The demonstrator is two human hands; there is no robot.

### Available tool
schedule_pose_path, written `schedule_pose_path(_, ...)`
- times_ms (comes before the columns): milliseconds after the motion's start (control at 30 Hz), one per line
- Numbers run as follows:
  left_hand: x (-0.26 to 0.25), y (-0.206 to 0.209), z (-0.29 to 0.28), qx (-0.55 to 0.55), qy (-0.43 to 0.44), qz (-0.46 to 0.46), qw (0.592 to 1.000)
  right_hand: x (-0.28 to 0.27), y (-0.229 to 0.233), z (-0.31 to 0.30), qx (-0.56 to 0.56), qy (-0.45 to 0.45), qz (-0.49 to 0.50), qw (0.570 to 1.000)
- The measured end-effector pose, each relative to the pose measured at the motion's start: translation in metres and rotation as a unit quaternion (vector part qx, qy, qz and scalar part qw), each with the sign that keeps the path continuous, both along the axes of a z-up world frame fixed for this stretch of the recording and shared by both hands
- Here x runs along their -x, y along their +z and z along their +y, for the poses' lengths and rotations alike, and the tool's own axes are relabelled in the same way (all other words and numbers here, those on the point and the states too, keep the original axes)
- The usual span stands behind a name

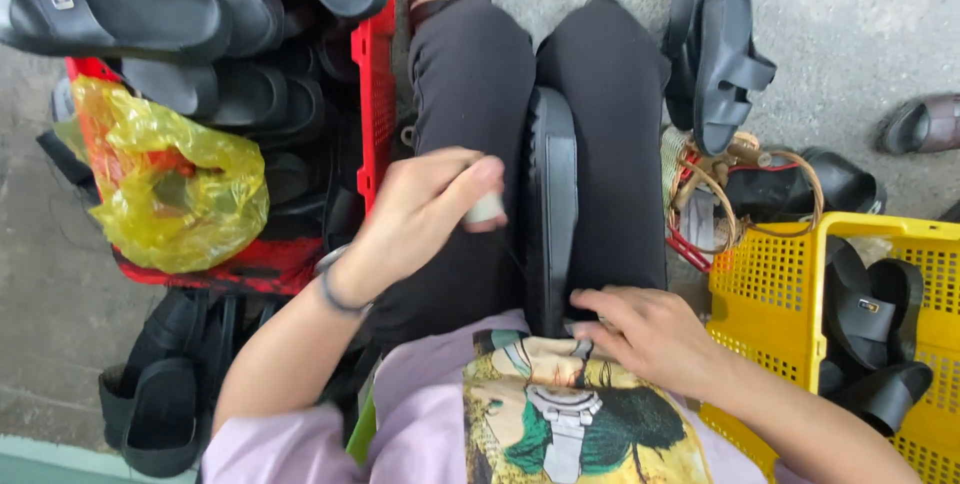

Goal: Hand-sewing the sole of a black sandal using a needle and thread while sitting on the ground.

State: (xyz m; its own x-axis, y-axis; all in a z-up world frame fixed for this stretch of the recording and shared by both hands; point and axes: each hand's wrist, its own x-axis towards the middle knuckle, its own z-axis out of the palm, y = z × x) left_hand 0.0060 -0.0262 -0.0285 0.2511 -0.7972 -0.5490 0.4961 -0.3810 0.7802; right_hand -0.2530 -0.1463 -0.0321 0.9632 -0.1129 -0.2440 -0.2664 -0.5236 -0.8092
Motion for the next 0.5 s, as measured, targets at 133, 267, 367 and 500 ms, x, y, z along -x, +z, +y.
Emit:
schedule_pose_path(133, 0.002, 0.030, 0.018, 0.059, -0.020, -0.645, 0.762, 0.003, 0.011, 0.002, 0.212, 0.103, -0.031, 0.971)
schedule_pose_path(267, 0.055, 0.021, 0.039, 0.137, -0.082, -0.447, 0.880, -0.006, 0.022, 0.002, 0.265, 0.099, -0.045, 0.958)
schedule_pose_path(367, 0.085, -0.004, 0.053, 0.111, -0.132, -0.426, 0.888, -0.008, 0.027, 0.004, 0.303, 0.120, -0.010, 0.945)
schedule_pose_path(500, 0.098, -0.026, 0.048, 0.139, -0.075, -0.425, 0.891, -0.008, 0.019, 0.013, 0.370, 0.157, -0.018, 0.916)
